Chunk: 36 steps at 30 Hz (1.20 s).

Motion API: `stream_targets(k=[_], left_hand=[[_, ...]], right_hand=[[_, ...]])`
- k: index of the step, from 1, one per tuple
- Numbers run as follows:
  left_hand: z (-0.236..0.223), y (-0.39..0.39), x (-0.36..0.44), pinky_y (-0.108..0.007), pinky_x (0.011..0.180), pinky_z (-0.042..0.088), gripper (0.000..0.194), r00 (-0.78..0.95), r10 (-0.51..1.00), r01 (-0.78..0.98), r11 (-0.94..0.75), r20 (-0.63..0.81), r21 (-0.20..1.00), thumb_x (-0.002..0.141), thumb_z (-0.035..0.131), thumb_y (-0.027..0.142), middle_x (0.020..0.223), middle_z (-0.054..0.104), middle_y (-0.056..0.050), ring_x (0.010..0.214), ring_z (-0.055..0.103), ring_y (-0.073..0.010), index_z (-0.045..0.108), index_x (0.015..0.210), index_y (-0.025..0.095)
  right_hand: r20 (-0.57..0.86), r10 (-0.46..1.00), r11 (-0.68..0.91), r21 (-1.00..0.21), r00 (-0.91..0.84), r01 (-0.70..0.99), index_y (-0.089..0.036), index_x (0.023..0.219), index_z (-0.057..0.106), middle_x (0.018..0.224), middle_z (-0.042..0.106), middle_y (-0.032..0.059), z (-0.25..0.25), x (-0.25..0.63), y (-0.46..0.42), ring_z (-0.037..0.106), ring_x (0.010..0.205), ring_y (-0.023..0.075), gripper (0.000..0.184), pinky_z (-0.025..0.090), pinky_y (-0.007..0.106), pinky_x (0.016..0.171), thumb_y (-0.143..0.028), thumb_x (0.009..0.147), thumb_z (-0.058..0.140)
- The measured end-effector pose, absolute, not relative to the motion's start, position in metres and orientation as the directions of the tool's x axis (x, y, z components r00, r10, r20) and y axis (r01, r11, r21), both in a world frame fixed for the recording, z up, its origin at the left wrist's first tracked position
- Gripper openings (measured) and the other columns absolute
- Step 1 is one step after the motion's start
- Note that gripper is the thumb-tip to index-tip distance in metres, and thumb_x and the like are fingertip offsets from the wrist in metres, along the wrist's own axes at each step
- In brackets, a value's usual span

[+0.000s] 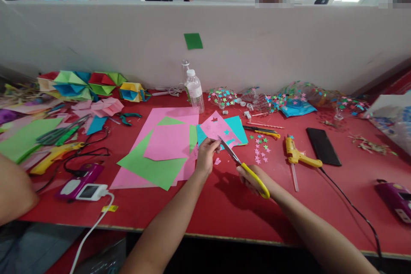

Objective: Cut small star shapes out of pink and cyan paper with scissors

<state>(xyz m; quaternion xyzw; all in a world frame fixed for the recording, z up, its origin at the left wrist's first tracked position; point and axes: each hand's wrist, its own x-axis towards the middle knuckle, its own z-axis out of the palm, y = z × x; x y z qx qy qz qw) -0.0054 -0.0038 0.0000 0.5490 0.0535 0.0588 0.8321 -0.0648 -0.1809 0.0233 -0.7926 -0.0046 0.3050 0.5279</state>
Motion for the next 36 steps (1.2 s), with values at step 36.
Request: stream_targets(k=[36], left_hand=[[0.0022,0.0001,-0.0035,-0.022,0.057,0.039,0.016,0.982,0.189,-0.076,0.334,0.012,0.94,0.072,0.069,0.033,0.057,0.055,0.004,0.053,0.048,-0.0076,0.063,0.072,0.019]], right_hand=[[-0.457,0.394,-0.31,-0.883,0.797,-0.353,-0.019,0.061,0.05,0.036,0.037,-0.0083,0.0179,-0.0652,-0.1815,0.036,0.027,0.0066,0.058,0.029,0.019,0.031,-0.073,0.081,0.046]])
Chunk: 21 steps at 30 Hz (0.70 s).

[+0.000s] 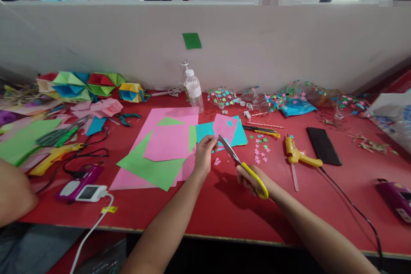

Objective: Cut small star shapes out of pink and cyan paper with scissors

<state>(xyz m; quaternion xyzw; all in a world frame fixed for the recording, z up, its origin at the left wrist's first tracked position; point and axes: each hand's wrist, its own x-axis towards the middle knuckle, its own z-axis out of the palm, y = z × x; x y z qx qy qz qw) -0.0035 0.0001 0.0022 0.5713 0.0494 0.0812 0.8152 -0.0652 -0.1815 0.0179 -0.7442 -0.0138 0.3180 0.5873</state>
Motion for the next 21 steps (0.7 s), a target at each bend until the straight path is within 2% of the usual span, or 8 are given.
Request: stream_targets(k=[5,10,14,21], left_hand=[[0.004,0.0,-0.006,-0.021,0.049,0.035,0.02,0.985,0.167,-0.077,0.281,0.031,0.957,0.077,0.067,0.036,0.055,0.054,0.005,0.046,0.045,-0.006,0.059,0.072,0.018],[0.008,-0.001,-0.007,-0.021,0.043,0.035,0.026,0.987,0.16,-0.059,0.252,0.019,0.966,0.077,0.067,0.042,0.061,0.061,0.003,0.039,0.047,-0.0063,0.057,0.076,0.019],[0.01,0.003,-0.005,-0.021,0.047,0.038,0.026,0.985,0.167,-0.079,0.205,0.045,0.976,0.075,0.068,0.042,0.061,0.06,0.003,0.042,0.049,-0.0062,0.056,0.072,0.018],[0.011,0.014,-0.002,-0.022,0.047,0.033,0.022,0.984,0.148,-0.121,0.172,0.095,0.978,0.077,0.065,0.034,0.054,0.049,0.004,0.046,0.042,-0.0068,0.057,0.063,0.019]], right_hand=[[-0.428,0.46,-0.253,-0.903,0.778,-0.347,-0.017,0.066,0.055,0.035,0.039,-0.0078,0.014,-0.068,-0.184,0.036,0.027,0.007,0.065,0.032,0.02,0.033,-0.079,0.08,0.04],[-0.395,0.487,-0.24,-0.918,0.779,-0.316,-0.016,0.072,0.058,0.036,0.04,-0.008,0.011,-0.068,-0.187,0.036,0.029,0.0065,0.063,0.034,0.02,0.038,-0.074,0.085,0.038],[-0.406,0.489,-0.299,-0.91,0.772,-0.289,-0.016,0.069,0.056,0.036,0.04,-0.0078,0.013,-0.063,-0.192,0.037,0.029,0.0071,0.061,0.031,0.02,0.036,-0.072,0.086,0.04],[-0.433,0.44,-0.418,-0.874,0.787,-0.247,-0.017,0.065,0.053,0.041,0.039,-0.0072,0.025,-0.06,-0.193,0.04,0.032,0.0079,0.056,0.033,0.022,0.039,-0.07,0.084,0.047]])
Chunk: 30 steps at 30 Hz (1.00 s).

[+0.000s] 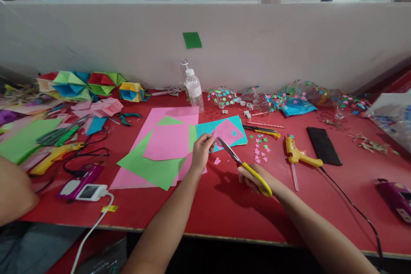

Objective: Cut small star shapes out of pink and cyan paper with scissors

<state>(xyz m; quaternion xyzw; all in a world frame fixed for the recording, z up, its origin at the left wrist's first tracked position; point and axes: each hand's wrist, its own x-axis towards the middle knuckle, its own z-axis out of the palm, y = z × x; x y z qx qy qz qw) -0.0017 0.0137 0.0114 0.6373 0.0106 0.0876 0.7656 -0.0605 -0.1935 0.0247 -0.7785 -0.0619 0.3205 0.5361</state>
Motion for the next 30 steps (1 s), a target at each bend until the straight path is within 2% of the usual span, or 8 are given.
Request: stream_targets(k=[5,8,13,15,21,30], left_hand=[[0.015,0.02,-0.001,-0.023,0.043,0.022,0.025,0.989,0.129,-0.085,0.114,0.07,0.99,0.075,0.064,0.032,0.049,0.038,0.005,0.043,0.029,-0.0071,0.054,0.056,0.019],[0.017,0.022,-0.001,-0.024,0.045,0.022,0.025,0.987,0.133,-0.101,0.079,0.09,0.992,0.074,0.065,0.031,0.047,0.034,0.005,0.045,0.027,-0.008,0.055,0.054,0.019],[0.017,0.023,0.001,-0.024,0.052,0.029,0.019,0.982,0.129,-0.139,0.005,0.138,0.99,0.073,0.067,0.033,0.055,0.046,0.003,0.053,0.036,-0.0094,0.064,0.061,0.018],[0.015,0.023,0.001,-0.024,0.052,0.03,0.02,0.985,0.113,-0.132,-0.008,0.132,0.991,0.074,0.067,0.035,0.056,0.046,0.003,0.053,0.036,-0.009,0.064,0.064,0.018],[0.014,0.026,0.003,-0.023,0.044,0.018,0.021,0.998,0.06,-0.003,0.095,-0.002,0.995,0.072,0.066,0.035,0.046,0.028,0.008,0.043,0.021,-0.0058,0.061,0.063,0.017],[0.015,0.026,0.004,-0.024,0.044,0.014,0.019,1.0,-0.006,0.005,0.168,-0.004,0.986,0.07,0.066,0.03,0.042,0.029,0.009,0.041,0.022,-0.0045,0.059,0.06,0.016]], right_hand=[[-0.437,0.434,-0.421,-0.871,0.788,-0.252,-0.018,0.064,0.053,0.04,0.039,-0.0074,0.025,-0.06,-0.194,0.04,0.032,0.0078,0.057,0.032,0.021,0.037,-0.072,0.081,0.05],[-0.441,0.428,-0.425,-0.869,0.789,-0.255,-0.018,0.063,0.053,0.039,0.039,-0.0072,0.024,-0.06,-0.194,0.041,0.031,0.0079,0.056,0.031,0.021,0.036,-0.071,0.082,0.05],[-0.493,0.373,-0.452,-0.837,0.786,-0.31,-0.018,0.062,0.052,0.039,0.038,-0.0072,0.026,-0.059,-0.193,0.04,0.03,0.0078,0.053,0.033,0.021,0.035,-0.065,0.086,0.049],[-0.518,0.346,-0.463,-0.819,0.782,-0.338,-0.019,0.061,0.052,0.038,0.038,-0.0073,0.027,-0.059,-0.193,0.038,0.029,0.0074,0.052,0.032,0.021,0.034,-0.064,0.087,0.049],[-0.514,0.36,-0.483,-0.817,0.779,-0.316,-0.019,0.059,0.05,0.037,0.038,-0.0072,0.025,-0.058,-0.193,0.038,0.029,0.0066,0.052,0.031,0.019,0.034,-0.063,0.086,0.051],[-0.475,0.407,-0.427,-0.854,0.78,-0.298,-0.018,0.061,0.051,0.039,0.038,-0.0076,0.026,-0.062,-0.192,0.037,0.03,0.0063,0.057,0.031,0.02,0.034,-0.071,0.082,0.048]])
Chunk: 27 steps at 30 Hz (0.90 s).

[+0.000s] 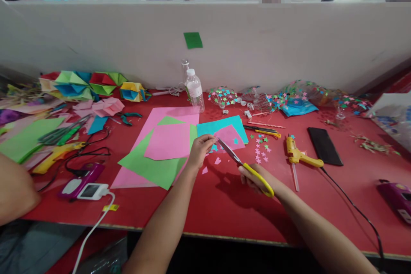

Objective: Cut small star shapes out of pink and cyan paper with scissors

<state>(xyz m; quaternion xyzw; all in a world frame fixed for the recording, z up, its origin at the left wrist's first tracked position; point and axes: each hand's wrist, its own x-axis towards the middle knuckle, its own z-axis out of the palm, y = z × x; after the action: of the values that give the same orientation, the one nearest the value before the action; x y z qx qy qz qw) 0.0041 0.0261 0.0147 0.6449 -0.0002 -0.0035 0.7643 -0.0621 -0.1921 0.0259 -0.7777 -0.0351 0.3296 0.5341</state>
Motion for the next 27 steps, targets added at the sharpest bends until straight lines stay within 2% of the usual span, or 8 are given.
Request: stream_targets(k=[18,27], left_hand=[[0.0138,0.0268,0.0034,-0.024,0.044,0.013,0.016,1.0,-0.029,0.015,0.187,-0.009,0.982,0.069,0.066,0.029,0.04,0.03,0.009,0.04,0.023,-0.0043,0.061,0.061,0.016],[0.014,0.0273,0.0039,-0.023,0.044,0.012,0.013,0.999,-0.046,0.028,0.251,-0.017,0.968,0.065,0.067,0.027,0.039,0.03,0.009,0.039,0.022,-0.0037,0.061,0.06,0.016]], right_hand=[[-0.478,0.427,-0.442,-0.851,0.768,-0.284,-0.018,0.062,0.051,0.039,0.039,-0.0074,0.0326,-0.0613,-0.1937,0.037,0.032,0.0065,0.055,0.03,0.02,0.036,-0.069,0.082,0.049],[-0.444,0.478,-0.432,-0.87,0.757,-0.237,-0.018,0.062,0.052,0.038,0.038,-0.0071,0.0297,-0.0607,-0.1959,0.038,0.032,0.0066,0.062,0.03,0.02,0.036,-0.077,0.078,0.044]])
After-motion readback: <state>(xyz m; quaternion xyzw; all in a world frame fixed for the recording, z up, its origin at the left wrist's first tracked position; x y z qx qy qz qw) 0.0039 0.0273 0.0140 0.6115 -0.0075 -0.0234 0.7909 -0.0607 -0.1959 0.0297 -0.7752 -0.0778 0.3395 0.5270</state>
